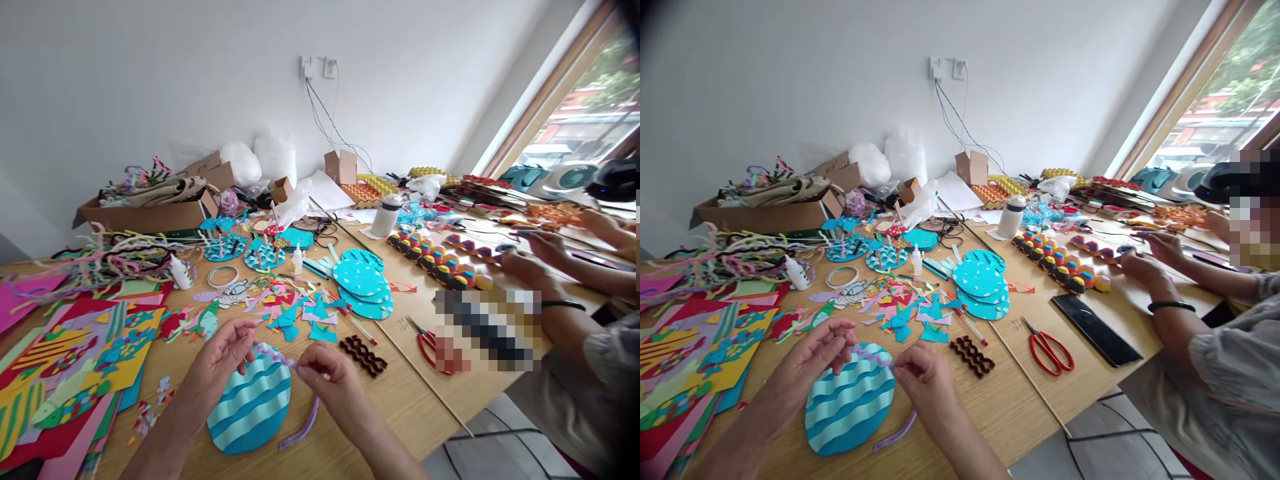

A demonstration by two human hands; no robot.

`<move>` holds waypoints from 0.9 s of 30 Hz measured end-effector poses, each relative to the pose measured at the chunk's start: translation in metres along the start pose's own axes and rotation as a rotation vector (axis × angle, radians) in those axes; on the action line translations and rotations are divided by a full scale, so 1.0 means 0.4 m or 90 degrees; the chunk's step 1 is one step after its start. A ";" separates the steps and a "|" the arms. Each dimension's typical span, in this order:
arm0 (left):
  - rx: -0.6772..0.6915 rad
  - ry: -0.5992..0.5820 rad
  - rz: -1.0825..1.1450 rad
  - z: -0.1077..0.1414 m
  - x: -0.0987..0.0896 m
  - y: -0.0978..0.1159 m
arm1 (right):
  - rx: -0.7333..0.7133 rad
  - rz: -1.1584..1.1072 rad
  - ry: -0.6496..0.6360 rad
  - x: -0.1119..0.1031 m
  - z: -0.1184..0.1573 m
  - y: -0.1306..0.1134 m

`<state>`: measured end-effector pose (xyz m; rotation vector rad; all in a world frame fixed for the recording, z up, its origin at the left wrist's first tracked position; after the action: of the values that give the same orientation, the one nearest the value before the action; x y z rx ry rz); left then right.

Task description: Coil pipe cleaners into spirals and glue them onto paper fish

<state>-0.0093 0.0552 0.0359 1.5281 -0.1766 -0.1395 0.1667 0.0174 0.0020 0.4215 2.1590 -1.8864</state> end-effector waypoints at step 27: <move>-0.078 -0.047 -0.042 0.026 -0.030 -0.082 | -0.119 0.474 -0.091 -0.096 0.062 0.030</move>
<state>-0.0224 0.0460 0.0033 1.4074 -0.1735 -0.2544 0.2065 -0.0079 0.0014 0.8706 1.7154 -1.2490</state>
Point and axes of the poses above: each hand's wrist, its own z-axis away from the middle knuckle, its own x-axis out of the palm, y = z × x, the point moved 7 cm from there along -z, towards the middle knuckle, and after that the axes turned 7 degrees about z, right-handed, at the moved point
